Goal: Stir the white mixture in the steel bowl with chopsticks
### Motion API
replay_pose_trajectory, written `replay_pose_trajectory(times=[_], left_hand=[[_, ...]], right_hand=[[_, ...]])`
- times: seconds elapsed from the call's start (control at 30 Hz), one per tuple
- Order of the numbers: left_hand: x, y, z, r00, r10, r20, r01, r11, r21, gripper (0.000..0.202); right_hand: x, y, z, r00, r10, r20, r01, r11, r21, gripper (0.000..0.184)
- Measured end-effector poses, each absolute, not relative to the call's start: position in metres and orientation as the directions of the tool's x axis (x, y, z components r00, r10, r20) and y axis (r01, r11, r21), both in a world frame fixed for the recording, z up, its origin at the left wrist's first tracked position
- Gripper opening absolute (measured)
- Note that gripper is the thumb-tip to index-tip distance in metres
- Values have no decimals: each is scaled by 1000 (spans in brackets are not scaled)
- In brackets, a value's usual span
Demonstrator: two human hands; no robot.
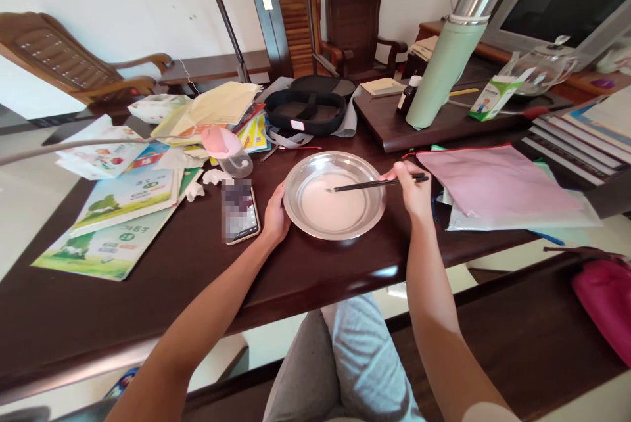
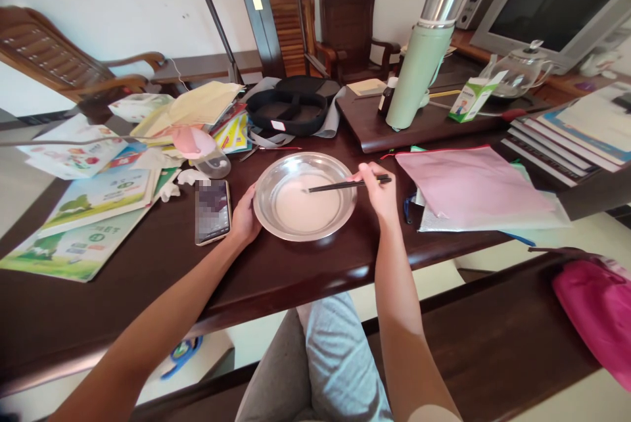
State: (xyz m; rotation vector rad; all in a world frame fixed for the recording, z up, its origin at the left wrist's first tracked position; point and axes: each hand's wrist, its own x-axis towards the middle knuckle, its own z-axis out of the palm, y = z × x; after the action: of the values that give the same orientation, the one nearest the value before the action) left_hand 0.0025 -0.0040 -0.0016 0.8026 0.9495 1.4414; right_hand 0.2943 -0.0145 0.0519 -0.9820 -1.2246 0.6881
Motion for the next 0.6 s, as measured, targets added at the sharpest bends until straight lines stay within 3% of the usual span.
replay_pose_trajectory(times=[0.1, 0.27, 0.47, 0.6], left_hand=[[4, -5, -1, -88, 996, -5, -426, -33, 904, 39], [7, -7, 1, -47, 999, 3, -429, -23, 903, 44], [5, -6, 1, -33, 987, -157, -456, 125, 881, 44], [5, -4, 1, -63, 979, -192, -466, 141, 873, 42]], right_hand=[[296, -15, 52, 251, 870, 424, 32, 430, -902, 51], [290, -16, 53, 3, 921, 390, 92, 388, -917, 43], [297, -15, 50, 259, 863, 434, 18, 445, -896, 49], [292, -15, 51, 51, 922, 385, 46, 383, -923, 45]])
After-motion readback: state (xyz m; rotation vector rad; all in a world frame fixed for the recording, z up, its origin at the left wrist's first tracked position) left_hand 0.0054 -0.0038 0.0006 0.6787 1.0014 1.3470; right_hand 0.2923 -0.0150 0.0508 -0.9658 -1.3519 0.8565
